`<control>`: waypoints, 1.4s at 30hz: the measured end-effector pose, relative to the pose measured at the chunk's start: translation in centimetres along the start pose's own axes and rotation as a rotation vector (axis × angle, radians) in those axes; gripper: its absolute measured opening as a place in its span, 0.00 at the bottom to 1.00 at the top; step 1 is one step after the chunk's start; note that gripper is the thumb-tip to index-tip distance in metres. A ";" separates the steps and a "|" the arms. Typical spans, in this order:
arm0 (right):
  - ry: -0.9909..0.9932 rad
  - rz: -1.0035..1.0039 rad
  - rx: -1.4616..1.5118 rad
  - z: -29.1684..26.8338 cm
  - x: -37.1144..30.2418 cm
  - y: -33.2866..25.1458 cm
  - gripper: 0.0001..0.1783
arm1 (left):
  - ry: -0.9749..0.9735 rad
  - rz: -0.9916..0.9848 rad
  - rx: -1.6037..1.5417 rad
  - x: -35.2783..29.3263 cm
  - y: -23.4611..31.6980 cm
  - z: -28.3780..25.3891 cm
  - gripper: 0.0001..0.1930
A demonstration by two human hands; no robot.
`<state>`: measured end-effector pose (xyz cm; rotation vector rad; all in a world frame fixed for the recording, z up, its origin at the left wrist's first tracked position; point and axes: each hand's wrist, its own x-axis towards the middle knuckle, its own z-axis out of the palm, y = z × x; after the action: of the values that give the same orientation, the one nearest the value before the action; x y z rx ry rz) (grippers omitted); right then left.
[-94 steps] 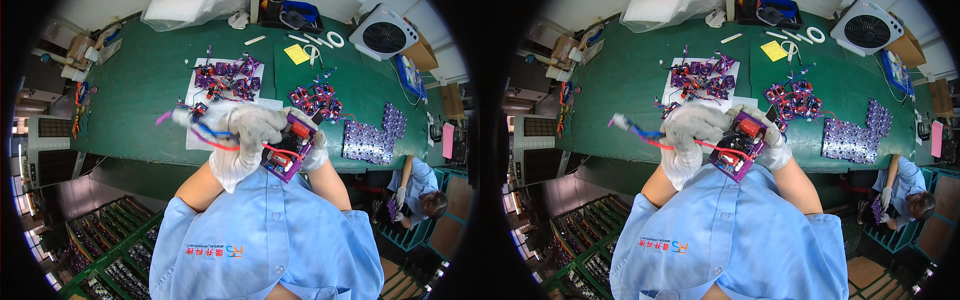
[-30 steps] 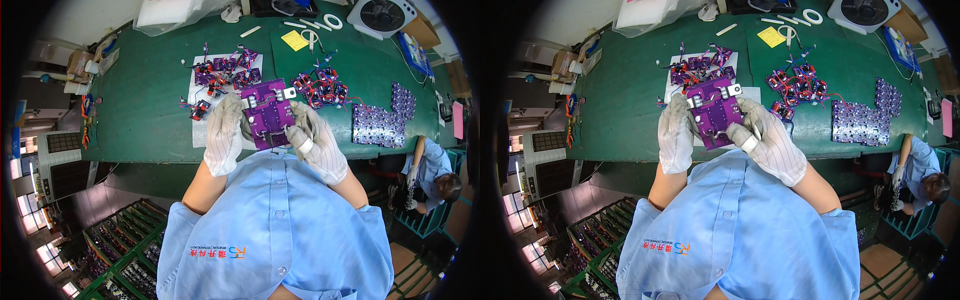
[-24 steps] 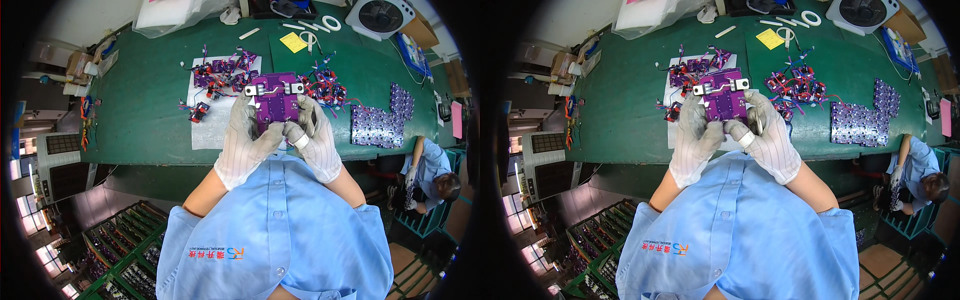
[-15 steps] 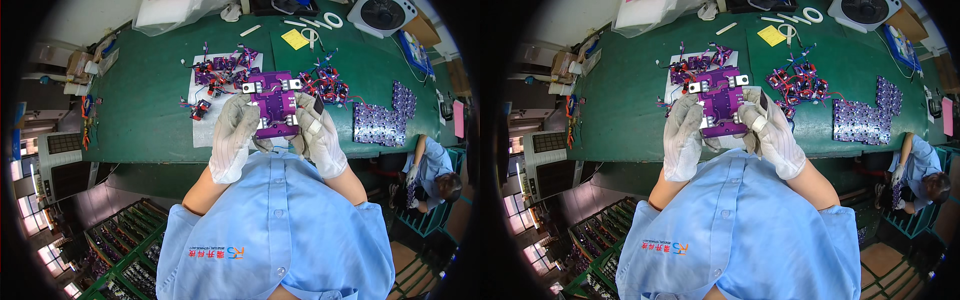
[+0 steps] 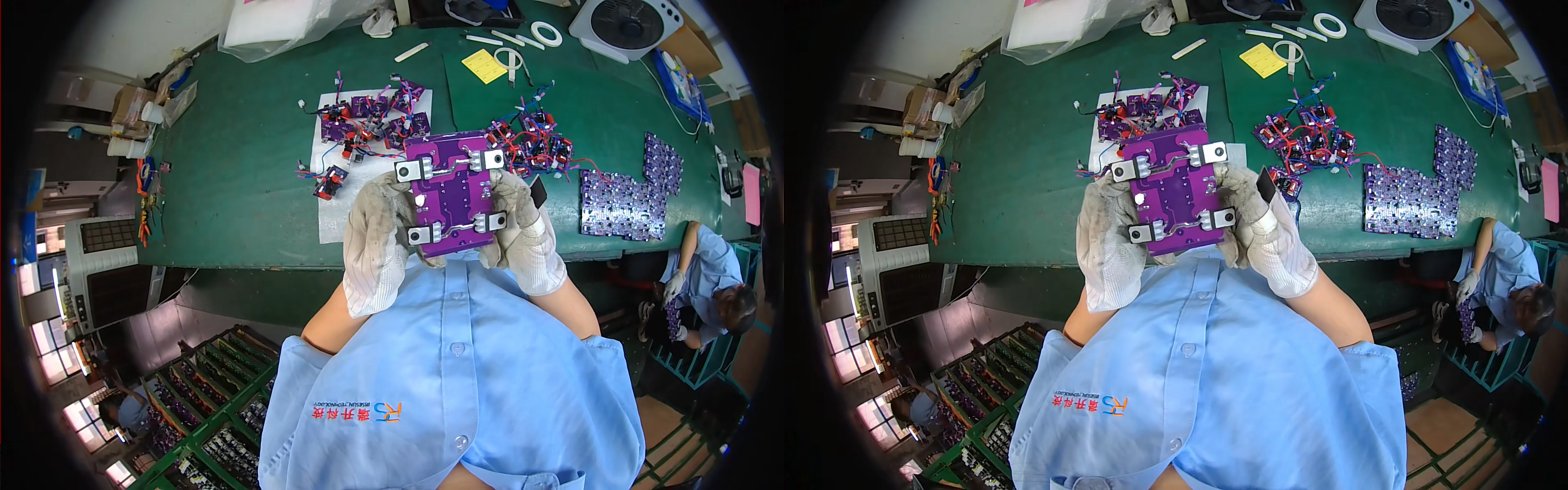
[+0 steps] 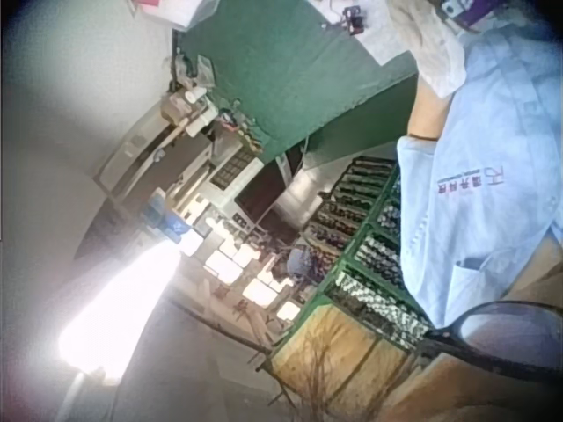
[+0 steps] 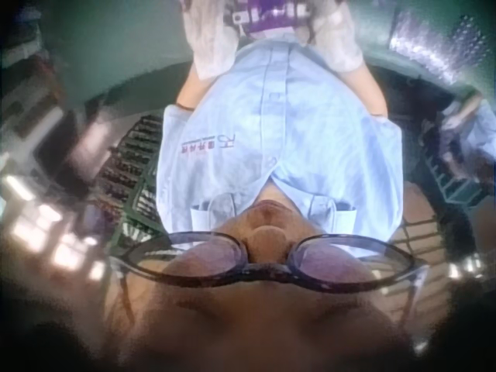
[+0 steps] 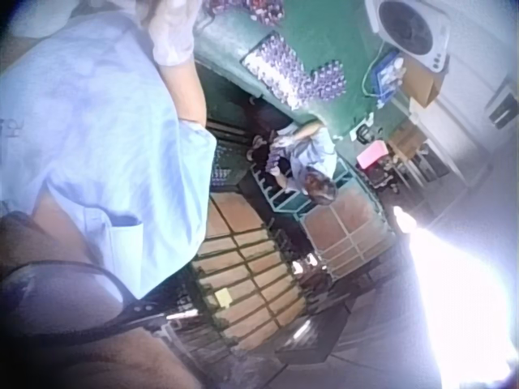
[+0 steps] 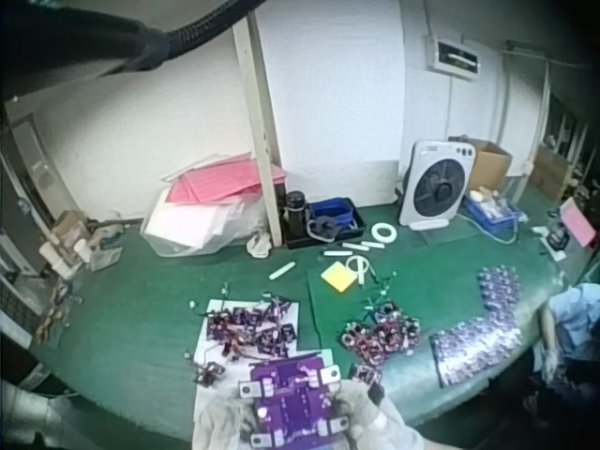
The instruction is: Manually assemble and sort small electronic circuit board components and place them into storage racks.
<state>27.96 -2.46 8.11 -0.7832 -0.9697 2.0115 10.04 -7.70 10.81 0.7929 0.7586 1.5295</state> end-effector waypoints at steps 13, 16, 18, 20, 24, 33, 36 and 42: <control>0.051 0.098 0.145 0.5 1.1 -0.1 0.21 | 0.261 -0.091 0.266 -0.2 0.3 0.8 0.23; 0.046 0.077 0.146 0.7 0.7 -0.4 0.20 | 0.263 -0.033 0.414 -0.4 -0.4 0.0 0.23; 0.049 0.119 0.153 0.7 0.5 -0.6 0.21 | 0.257 0.014 0.378 -0.6 -0.7 0.1 0.24; 0.014 0.201 0.091 -0.1 0.2 -0.7 0.38 | 0.290 0.037 0.421 -0.7 -0.6 0.3 0.18; -0.035 0.165 0.211 -0.2 -0.1 -0.5 0.38 | 0.375 0.036 0.480 -0.3 -0.5 1.0 0.16; -0.310 0.185 0.554 -2.9 0.7 1.1 0.27 | 0.264 -0.058 0.593 -0.3 0.2 1.4 0.21; -0.066 0.189 0.540 -2.1 0.1 1.2 0.25 | 0.283 -0.065 0.583 -0.2 -0.2 1.3 0.20; -0.208 0.207 0.511 -3.2 -0.4 0.3 0.18 | 0.134 0.274 1.058 -0.2 -2.0 -0.4 0.17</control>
<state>30.51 -1.72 6.26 -0.4109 -0.4529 2.4148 10.84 -7.75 8.96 1.6188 1.6580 1.3634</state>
